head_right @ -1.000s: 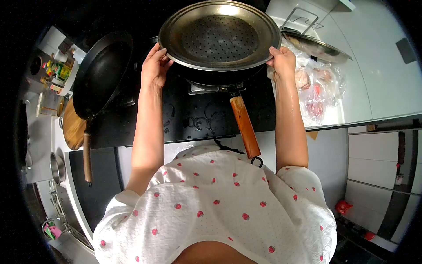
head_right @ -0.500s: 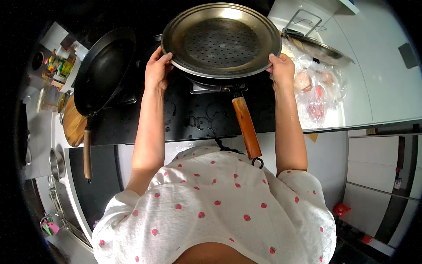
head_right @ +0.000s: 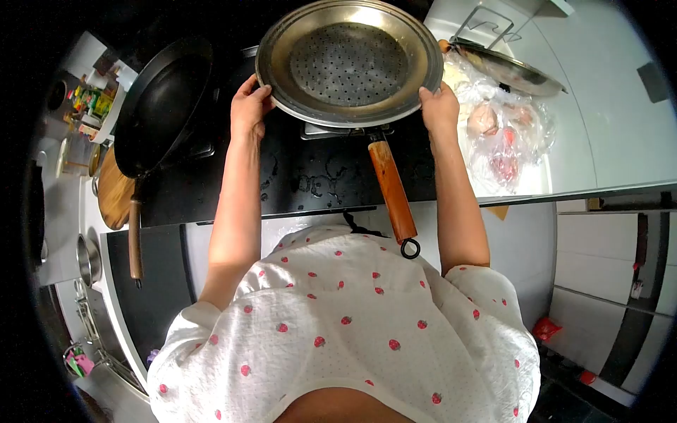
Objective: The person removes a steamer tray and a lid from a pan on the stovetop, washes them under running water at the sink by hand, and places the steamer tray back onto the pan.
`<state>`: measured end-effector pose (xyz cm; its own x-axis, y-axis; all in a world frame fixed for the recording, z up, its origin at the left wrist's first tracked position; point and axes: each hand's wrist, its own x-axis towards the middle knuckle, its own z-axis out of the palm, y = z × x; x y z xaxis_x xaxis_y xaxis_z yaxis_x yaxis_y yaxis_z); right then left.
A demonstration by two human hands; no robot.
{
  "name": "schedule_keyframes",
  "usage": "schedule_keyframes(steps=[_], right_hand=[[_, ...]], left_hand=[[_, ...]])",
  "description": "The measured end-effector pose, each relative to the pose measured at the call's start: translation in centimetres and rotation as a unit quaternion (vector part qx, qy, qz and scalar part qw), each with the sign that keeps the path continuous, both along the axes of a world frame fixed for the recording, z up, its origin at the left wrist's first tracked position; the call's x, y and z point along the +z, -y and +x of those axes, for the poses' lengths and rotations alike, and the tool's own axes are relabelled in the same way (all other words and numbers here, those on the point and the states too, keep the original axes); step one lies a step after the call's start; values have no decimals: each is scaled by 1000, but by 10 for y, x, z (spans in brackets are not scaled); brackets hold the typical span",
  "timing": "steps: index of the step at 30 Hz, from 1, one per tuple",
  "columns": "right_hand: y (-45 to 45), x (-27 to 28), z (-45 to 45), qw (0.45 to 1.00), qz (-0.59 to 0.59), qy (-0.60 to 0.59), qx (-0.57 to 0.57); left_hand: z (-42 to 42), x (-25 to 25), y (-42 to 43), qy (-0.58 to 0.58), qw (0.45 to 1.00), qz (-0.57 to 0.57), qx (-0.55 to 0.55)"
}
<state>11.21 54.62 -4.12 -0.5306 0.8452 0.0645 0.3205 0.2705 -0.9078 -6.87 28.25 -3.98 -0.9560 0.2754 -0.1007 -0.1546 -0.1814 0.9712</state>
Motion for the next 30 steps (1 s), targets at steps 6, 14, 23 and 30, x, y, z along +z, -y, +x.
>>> schedule_keyframes(steps=[6, 14, 23, 30], right_hand=[[7, 2, 3, 999, -33, -21, 15], [25, 16, 10, 993, -95, -66, 11], [21, 30, 12, 974, -182, -123, 51], [24, 43, 13, 975, -189, -111, 42]], left_hand=[[3, 0, 0, 5, 1000, 27, 7], [12, 9, 3, 32, 999, 18, -4], [12, 19, 2, 46, 998, 28, -8], [15, 26, 1, 44, 996, 76, -19]])
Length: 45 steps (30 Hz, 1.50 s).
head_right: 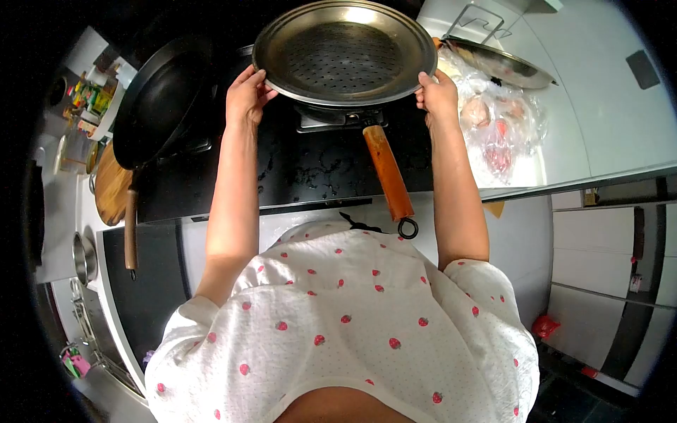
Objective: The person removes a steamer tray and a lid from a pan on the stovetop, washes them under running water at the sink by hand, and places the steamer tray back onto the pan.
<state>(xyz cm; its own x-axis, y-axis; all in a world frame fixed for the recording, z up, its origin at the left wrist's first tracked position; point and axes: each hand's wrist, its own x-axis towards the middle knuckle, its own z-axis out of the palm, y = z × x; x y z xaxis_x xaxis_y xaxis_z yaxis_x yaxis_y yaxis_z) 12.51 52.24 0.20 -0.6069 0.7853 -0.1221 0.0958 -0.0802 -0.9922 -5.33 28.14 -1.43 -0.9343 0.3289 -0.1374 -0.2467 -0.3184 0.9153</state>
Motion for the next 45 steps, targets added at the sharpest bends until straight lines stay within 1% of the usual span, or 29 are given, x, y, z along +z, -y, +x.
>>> schedule_keyframes(steps=[3, 7, 10, 14, 20, 24, 34, 39, 41, 42, 45], right_hand=[[-2, -1, -1, 1000, -19, -14, -2], [-7, 2, -2, 1000, -18, 13, 5], [-6, 4, -4, 1000, -20, -12, -13], [-7, 4, -4, 999, -36, -10, -6], [-10, 6, -4, 997, -70, -23, 1], [-12, 1, -4, 998, -57, -10, 4], [-3, -12, 0, 1000, -15, 19, -6], [-2, -19, 3, 1000, -18, 6, -6], [2, -20, 6, 999, -31, 5, -5], [5, -19, 9, 999, -27, 23, 0], [11, -24, 13, 999, -47, 10, 0]], left_hand=[[-3, 0, 0, -4, 1000, 14, 4], [-6, 2, 3, -1, 999, 40, -17], [-5, 7, 3, 11, 998, 56, -24], [-1, 7, 3, 17, 998, 60, -14], [-4, 10, 1, 14, 997, 73, -32], [0, 9, 2, 23, 998, 49, -27], [-4, -14, 2, 15, 1000, -3, -19], [-3, -16, 1, 9, 1000, -2, -10], [-4, -19, 0, 22, 999, -23, 7], [-4, -21, 1, 23, 999, -24, 2], [0, -22, 1, 23, 1000, -21, 3]])
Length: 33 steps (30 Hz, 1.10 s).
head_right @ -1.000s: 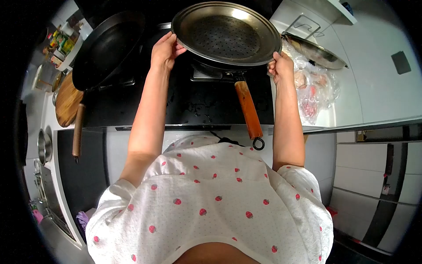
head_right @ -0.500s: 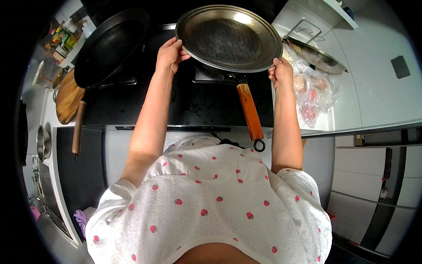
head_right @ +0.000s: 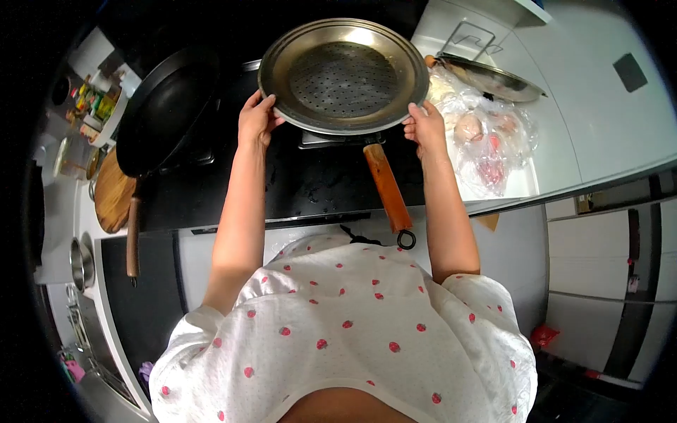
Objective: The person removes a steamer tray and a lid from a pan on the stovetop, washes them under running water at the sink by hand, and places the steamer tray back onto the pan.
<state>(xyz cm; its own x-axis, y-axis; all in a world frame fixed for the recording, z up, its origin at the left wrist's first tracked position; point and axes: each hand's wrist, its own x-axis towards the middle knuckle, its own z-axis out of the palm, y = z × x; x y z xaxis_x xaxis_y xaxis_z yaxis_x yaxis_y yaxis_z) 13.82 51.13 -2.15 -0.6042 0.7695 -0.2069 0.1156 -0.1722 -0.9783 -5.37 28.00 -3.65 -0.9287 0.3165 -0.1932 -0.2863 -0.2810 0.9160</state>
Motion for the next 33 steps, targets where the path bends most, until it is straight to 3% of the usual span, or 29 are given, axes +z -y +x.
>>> schedule_keyframes(steps=[6, 10, 17, 19, 33], right_hand=[[12, 1, 12, 1000, -7, -23, 6], [31, 10, 21, 998, -8, 46, 43], [14, 1, 16, 997, 3, -74, 23], [16, 6, 17, 997, -2, -72, 4], [1, 29, 23, 993, -17, -119, 8]], left_hand=[[4, -5, 1, -14, 1000, -3, -18], [11, -3, 1, -10, 999, -39, 2], [10, 0, 6, -22, 999, -47, -17], [10, 0, 6, -21, 1000, -4, -19], [4, 24, 7, -33, 999, -34, -11]])
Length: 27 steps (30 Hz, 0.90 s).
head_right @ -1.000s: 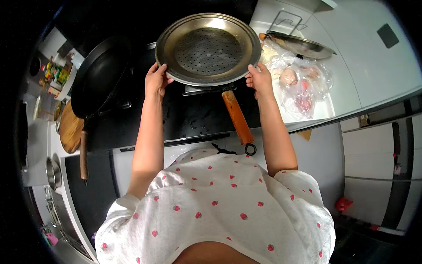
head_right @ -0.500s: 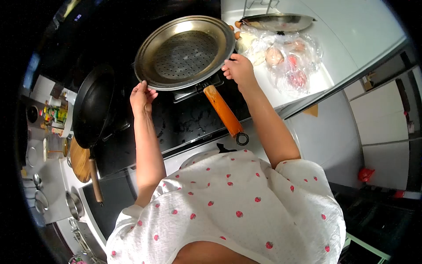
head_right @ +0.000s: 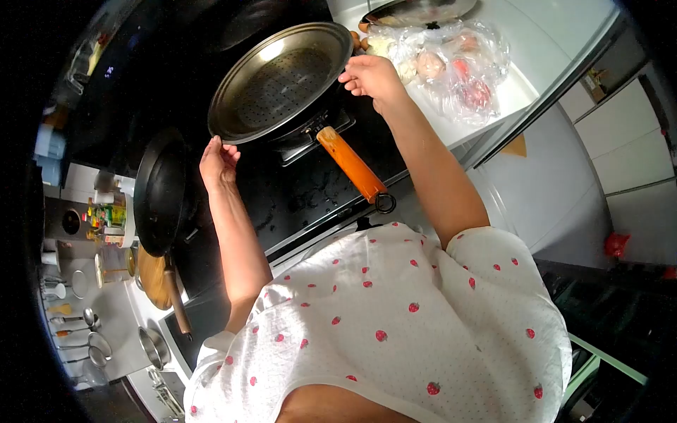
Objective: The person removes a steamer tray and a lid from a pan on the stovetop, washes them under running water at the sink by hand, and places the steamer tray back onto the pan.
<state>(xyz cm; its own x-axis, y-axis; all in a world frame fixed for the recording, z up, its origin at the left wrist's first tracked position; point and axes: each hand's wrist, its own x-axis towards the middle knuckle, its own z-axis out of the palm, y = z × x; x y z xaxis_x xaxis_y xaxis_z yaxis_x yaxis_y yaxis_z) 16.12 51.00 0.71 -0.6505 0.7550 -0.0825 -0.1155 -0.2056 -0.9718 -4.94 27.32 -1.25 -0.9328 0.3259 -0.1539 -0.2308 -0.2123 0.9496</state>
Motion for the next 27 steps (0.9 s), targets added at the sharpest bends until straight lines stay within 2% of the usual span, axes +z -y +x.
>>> schedule_keyframes(steps=[3, 12, 17, 27], right_hand=[[-2, 1, -1, 999, 7, -34, 9], [-4, 21, -2, 999, 28, -34, 17], [-9, 38, 3, 997, 19, -51, 61], [-10, 35, 2, 997, 14, -49, 60]], left_hand=[[-3, 1, -1, 2, 1000, 5, 4], [-19, 14, -1, 20, 999, 32, -4], [-24, 24, -3, 41, 998, 41, -4], [-19, 20, -3, 45, 998, 35, -6]])
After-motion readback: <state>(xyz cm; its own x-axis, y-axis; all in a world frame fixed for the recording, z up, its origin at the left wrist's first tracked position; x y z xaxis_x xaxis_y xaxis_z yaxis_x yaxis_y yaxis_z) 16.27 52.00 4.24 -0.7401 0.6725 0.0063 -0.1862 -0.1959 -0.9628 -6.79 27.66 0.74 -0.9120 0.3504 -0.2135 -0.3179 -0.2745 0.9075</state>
